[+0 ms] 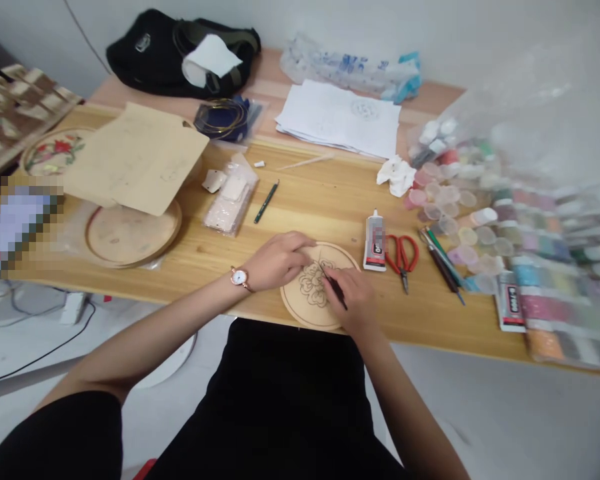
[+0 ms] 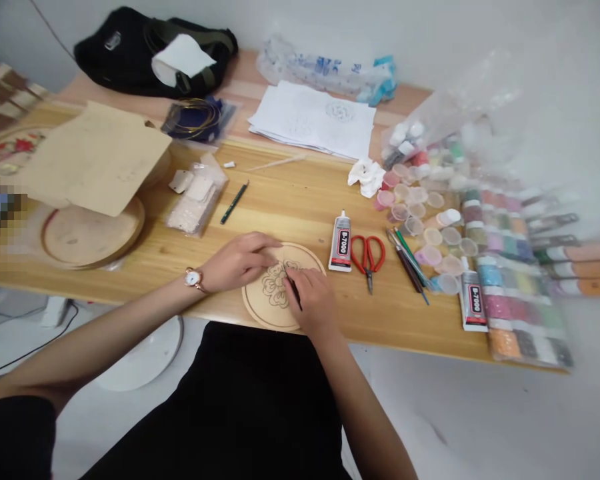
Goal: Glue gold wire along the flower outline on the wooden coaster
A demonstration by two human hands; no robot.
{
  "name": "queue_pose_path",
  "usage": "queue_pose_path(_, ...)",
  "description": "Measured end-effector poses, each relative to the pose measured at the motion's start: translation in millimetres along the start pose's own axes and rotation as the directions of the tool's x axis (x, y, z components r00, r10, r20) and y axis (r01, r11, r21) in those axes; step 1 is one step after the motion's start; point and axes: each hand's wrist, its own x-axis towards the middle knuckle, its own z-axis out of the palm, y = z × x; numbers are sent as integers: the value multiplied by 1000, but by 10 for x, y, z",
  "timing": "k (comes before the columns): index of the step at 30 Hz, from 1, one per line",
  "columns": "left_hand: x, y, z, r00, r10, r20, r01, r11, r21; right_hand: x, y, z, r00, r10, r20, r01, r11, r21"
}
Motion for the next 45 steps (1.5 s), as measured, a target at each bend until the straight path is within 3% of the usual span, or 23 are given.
queue_pose_path(5,-60,64,88,997,-42,-70,46,998,48,-17,-1,23,1000,-26,-7,25,999,-27)
queue_pose_path(17,-89,65,98,994,11,-108,-7,999,38,-88,-127,71,998,-10,-65,3,995,-104)
queue_pose_path(25,-149,82,93,997,10,-74,-5,998,63,-142,-191,84,997,-4,-82,-5,993,-118)
queue_pose_path(30,-167,131,89,996,-58,-69,66,991,114,-144,-169,84,997,0,-75,-8,994,-106)
queue_pose_path(37,-240,470,35,981,-157,-112,177,964,199,-146,-159,103,996,-1,-89,-6,997,-77)
queue_pose_path(41,-316,805,65,936,-291,-199,335,910,245,-149,-157,90,997,6,-81,-11,998,-62)
queue_pose_path(45,-354,986,163,951,-271,-151,303,919,254,-155,-143,82,998,9,-67,-12,999,-51)
